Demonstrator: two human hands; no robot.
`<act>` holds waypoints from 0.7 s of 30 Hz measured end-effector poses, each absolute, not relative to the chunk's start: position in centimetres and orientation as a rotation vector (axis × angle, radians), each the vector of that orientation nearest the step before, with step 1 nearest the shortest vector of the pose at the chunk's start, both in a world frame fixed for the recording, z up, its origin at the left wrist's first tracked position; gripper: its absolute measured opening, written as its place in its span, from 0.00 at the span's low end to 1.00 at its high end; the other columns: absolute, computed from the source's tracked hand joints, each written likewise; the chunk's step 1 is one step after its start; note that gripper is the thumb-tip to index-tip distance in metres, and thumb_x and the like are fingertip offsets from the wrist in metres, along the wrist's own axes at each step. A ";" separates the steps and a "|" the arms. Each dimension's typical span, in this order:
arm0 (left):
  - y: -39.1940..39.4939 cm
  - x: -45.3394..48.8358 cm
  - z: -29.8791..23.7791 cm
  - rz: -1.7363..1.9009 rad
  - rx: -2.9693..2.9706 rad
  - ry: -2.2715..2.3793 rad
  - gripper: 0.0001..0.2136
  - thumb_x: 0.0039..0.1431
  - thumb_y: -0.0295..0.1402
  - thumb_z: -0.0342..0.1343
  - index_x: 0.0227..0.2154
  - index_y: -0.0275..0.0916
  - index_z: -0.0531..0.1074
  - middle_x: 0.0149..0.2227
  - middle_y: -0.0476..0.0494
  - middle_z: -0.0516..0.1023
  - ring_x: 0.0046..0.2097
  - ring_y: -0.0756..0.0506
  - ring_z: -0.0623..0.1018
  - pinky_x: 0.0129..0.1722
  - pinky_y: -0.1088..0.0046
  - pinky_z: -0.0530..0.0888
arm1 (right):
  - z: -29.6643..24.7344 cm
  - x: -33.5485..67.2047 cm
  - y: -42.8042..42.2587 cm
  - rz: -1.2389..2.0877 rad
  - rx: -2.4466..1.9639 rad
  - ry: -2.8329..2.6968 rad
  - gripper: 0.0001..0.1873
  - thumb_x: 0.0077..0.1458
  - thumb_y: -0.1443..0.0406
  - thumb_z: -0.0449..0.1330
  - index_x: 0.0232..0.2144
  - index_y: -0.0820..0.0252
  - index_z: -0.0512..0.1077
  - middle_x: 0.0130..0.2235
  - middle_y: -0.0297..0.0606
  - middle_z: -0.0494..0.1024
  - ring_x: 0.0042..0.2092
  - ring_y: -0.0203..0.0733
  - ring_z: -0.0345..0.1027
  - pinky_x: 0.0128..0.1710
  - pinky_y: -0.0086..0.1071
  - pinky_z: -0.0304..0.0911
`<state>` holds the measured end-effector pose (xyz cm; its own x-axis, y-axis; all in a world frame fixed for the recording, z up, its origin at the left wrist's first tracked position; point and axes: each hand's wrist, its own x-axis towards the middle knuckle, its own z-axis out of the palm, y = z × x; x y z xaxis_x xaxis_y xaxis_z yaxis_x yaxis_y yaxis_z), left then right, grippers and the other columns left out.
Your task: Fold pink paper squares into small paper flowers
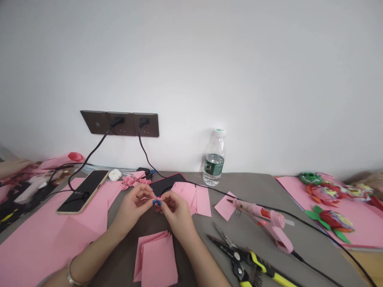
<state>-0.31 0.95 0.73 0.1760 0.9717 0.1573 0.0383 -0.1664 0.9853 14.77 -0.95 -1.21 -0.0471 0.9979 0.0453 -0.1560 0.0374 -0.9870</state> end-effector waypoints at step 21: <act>1.0 -0.7 1.3 1.055 1.594 1.069 0.02 0.51 0.27 0.57 0.27 0.38 0.69 0.29 0.49 0.74 0.32 0.48 0.76 0.34 0.74 0.74 | -1.3 15.0 -1.0 1.321 -1.025 -1.176 0.22 0.46 0.49 0.67 0.33 0.58 0.69 0.27 0.32 0.76 0.28 0.37 0.74 0.29 0.29 0.66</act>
<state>-0.70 0.97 1.32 0.2567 0.9537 0.1567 0.1693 -0.2040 0.9642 15.04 -1.00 -1.30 -0.0899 0.9952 0.0400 -0.1552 0.0257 -0.9875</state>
